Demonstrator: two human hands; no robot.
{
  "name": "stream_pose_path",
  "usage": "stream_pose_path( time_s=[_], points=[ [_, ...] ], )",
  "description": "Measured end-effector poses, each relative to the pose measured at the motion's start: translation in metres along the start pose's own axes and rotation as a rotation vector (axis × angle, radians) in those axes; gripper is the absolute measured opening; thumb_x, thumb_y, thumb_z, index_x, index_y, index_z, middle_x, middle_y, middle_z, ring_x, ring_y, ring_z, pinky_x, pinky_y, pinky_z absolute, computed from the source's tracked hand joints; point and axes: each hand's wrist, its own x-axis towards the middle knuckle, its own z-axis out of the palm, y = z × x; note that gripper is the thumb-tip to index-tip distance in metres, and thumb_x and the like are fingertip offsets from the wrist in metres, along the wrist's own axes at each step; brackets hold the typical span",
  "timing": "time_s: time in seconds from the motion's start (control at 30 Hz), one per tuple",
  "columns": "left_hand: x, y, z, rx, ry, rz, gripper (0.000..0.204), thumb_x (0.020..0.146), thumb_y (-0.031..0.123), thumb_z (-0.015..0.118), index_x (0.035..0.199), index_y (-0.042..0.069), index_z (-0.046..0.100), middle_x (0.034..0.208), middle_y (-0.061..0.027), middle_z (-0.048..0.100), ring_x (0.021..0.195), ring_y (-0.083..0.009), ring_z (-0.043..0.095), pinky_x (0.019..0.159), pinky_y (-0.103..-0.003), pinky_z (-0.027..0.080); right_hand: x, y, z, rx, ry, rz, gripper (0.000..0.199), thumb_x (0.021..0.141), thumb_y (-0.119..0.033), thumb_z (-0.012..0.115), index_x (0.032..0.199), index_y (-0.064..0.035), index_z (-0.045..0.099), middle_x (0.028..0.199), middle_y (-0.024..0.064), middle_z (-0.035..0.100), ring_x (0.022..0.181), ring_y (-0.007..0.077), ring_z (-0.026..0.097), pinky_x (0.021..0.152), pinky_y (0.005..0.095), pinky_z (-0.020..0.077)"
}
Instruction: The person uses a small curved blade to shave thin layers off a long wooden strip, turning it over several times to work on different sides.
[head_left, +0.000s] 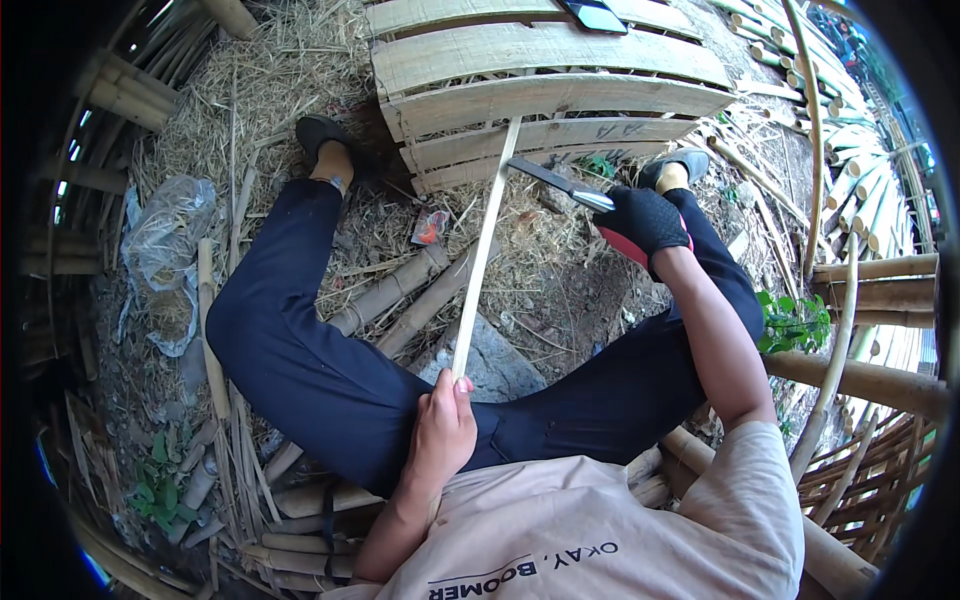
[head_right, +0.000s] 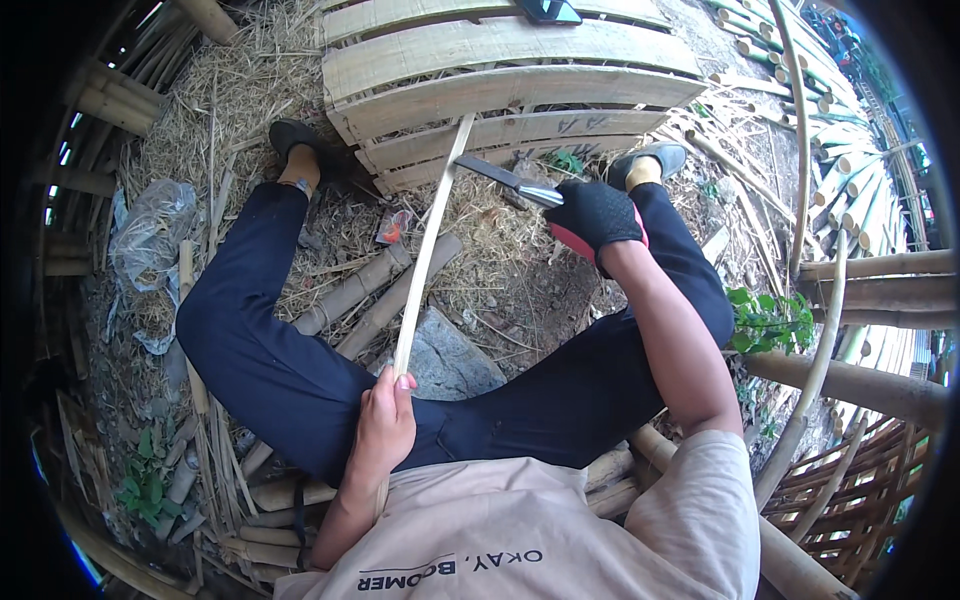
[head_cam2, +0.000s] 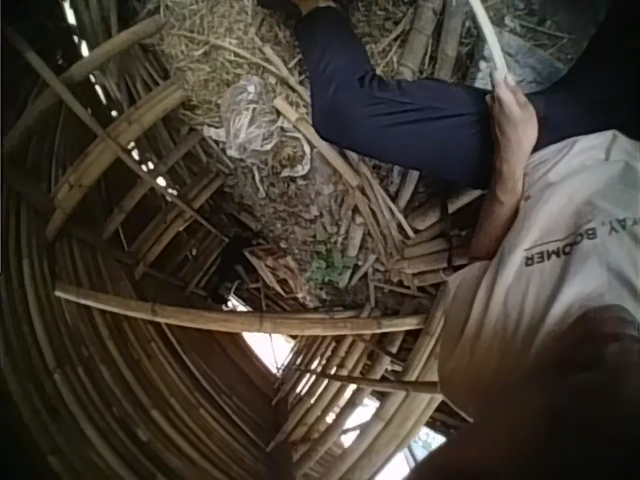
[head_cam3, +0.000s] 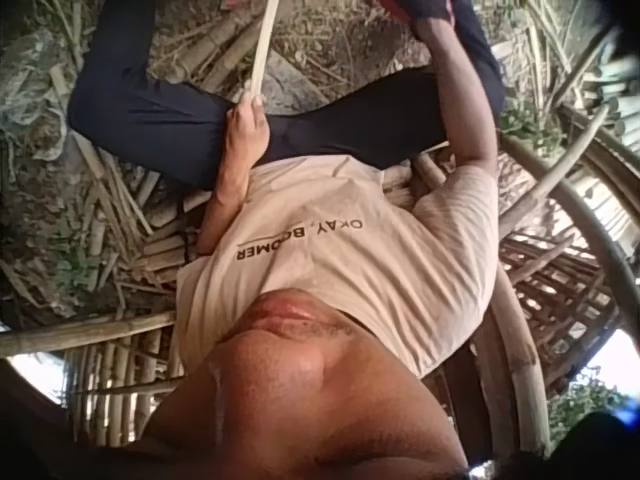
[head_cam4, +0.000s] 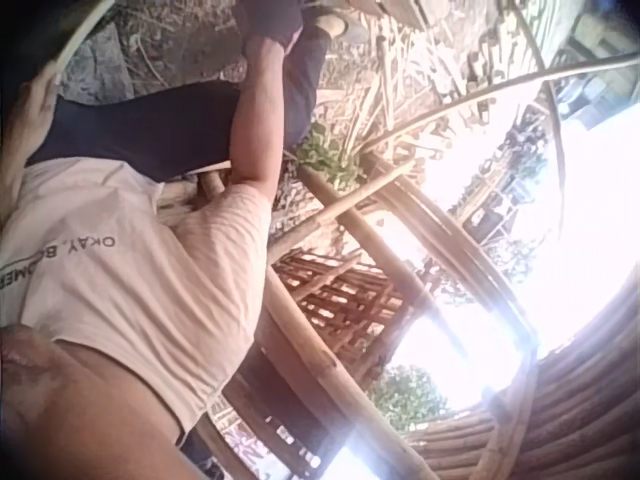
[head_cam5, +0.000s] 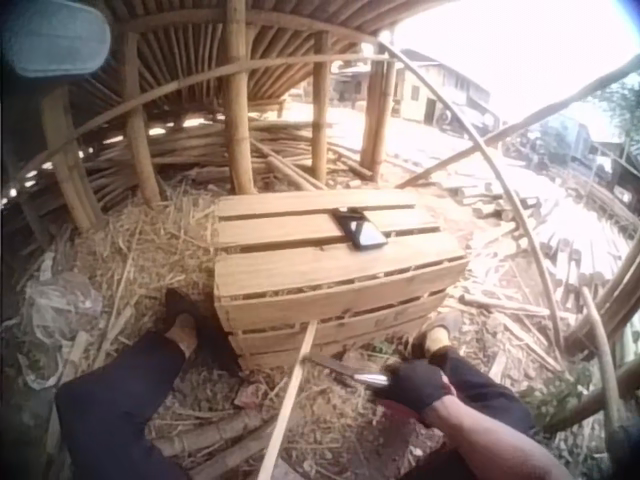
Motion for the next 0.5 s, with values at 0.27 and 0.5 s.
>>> stream_pose_path(
  time_s=[0.27,0.5],
  points=[
    [0.008,-0.018,-0.002,-0.28,-0.045,-0.043,0.019,0.105,0.01,0.047,0.092,0.001,0.057,0.065,-0.0183,0.059,0.058,-0.0359,0.062,0.056,-0.044,0.044,-0.055,-0.084,0.017,0.176,-0.182,-0.518,0.033,0.083,-0.037,0.074,0.106,-0.0131,0.069,0.079,0.0172,0.071,0.075,0.0391,0.071,0.069,0.0484,0.0562],
    [0.007,-0.01,-0.006,-0.193,-0.043,-0.079,0.016,0.104,0.01,0.047,0.094,0.001,0.057,0.072,-0.0195,0.063,0.067,-0.0404,0.065,0.061,-0.048,0.047,-0.058,-0.096,0.027,0.085,-0.374,-0.427,0.024,0.082,-0.031,0.069,0.097,-0.0121,0.072,0.08,0.0189,0.071,0.08,0.0391,0.071,0.075,0.0485,0.0563]
  ],
)
